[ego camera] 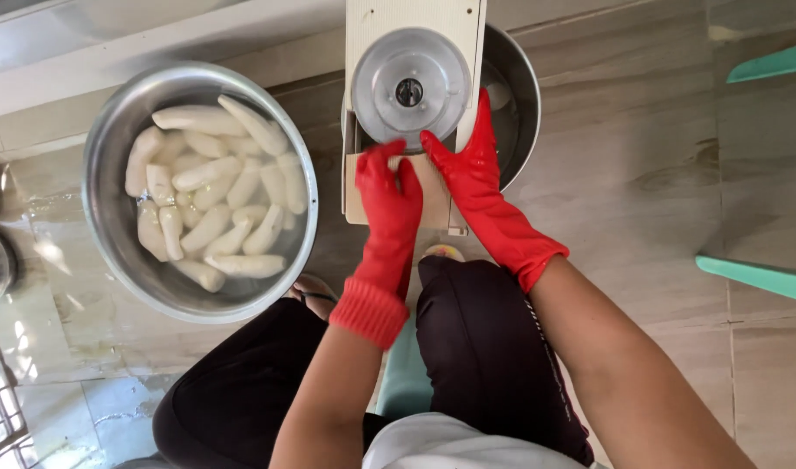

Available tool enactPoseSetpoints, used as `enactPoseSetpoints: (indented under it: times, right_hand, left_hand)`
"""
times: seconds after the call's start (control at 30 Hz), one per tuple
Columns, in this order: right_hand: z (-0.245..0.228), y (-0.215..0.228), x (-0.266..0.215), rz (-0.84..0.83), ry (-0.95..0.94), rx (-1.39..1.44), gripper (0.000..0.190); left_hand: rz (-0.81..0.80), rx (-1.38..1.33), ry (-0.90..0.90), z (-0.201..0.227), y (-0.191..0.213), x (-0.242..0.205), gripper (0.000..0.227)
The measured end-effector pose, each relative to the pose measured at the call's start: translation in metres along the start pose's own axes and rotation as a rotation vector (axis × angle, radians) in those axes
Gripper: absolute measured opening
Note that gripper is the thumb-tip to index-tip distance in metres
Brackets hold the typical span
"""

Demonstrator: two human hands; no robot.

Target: Slicing peeled white vegetables using a manual mandoline slicer into a metal bowl.

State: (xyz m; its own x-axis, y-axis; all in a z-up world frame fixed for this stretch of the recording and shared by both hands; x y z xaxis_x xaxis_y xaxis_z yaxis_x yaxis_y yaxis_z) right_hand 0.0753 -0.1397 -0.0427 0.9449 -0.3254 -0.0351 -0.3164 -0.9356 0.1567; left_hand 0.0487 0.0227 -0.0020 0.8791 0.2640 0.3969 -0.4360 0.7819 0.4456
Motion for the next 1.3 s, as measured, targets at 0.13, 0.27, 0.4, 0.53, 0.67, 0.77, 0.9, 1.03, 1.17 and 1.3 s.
enactPoseSetpoints:
  times: [0.13,0.27,0.4,0.53,0.67,0.77,0.9,1.03,1.17,1.3]
  right_hand:
    - [-0.005,0.001,-0.001,0.003,0.019,-0.035,0.098]
    - [0.006,0.000,0.002,0.026,-0.048,-0.061,0.106]
    - [-0.007,0.001,0.000,0.004,-0.021,-0.004,0.101]
    - [0.006,0.001,0.003,0.009,-0.009,-0.059,0.103]
    - [0.001,0.001,0.000,0.011,-0.070,-0.088,0.104]
    - [-0.010,0.000,0.000,0.006,0.070,-0.021,0.096]
    - [-0.003,0.003,-0.001,0.013,0.026,0.002,0.101]
    - [0.005,0.002,0.005,0.029,-0.055,-0.106,0.108]
    - [-0.006,0.000,0.004,0.003,0.089,0.004,0.095]
    - [-0.007,0.001,-0.002,0.005,-0.017,-0.044,0.099]
  left_hand:
    - [-0.006,-0.024,-0.016,-0.001,0.003,-0.005,0.026]
    - [0.083,-0.007,0.097,-0.018,-0.032,0.045,0.035]
    - [0.094,-0.072,0.208,-0.039,-0.050,0.070,0.034]
    - [0.015,-0.019,0.098,-0.018,-0.023,0.046,0.033]
    - [0.044,-0.021,-0.089,0.000,0.013,-0.012,0.038]
    - [0.064,-0.006,-0.115,0.005,0.005,0.007,0.040]
    - [0.119,-0.005,-0.066,-0.017,-0.041,0.055,0.044]
    - [0.118,-0.057,0.052,-0.043,-0.059,0.073,0.039]
    - [-0.005,-0.013,0.001,-0.017,-0.024,0.028,0.038]
    - [0.001,-0.085,-0.045,0.004,0.007,-0.009,0.038]
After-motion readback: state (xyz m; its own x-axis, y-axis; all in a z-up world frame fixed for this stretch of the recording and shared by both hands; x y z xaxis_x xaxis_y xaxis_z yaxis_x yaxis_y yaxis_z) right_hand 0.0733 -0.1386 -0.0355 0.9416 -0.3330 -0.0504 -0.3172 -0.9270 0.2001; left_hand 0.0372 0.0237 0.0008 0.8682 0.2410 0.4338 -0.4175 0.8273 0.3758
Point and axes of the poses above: each hand's wrist, its own x-axis towards the middle knuckle, its own y-axis out of the back of the hand, z = x × y, the point moved 7 cm from there along x, towards the middle knuckle, and after that the axes turned 5 degrees about z, right-handed, at the moved point
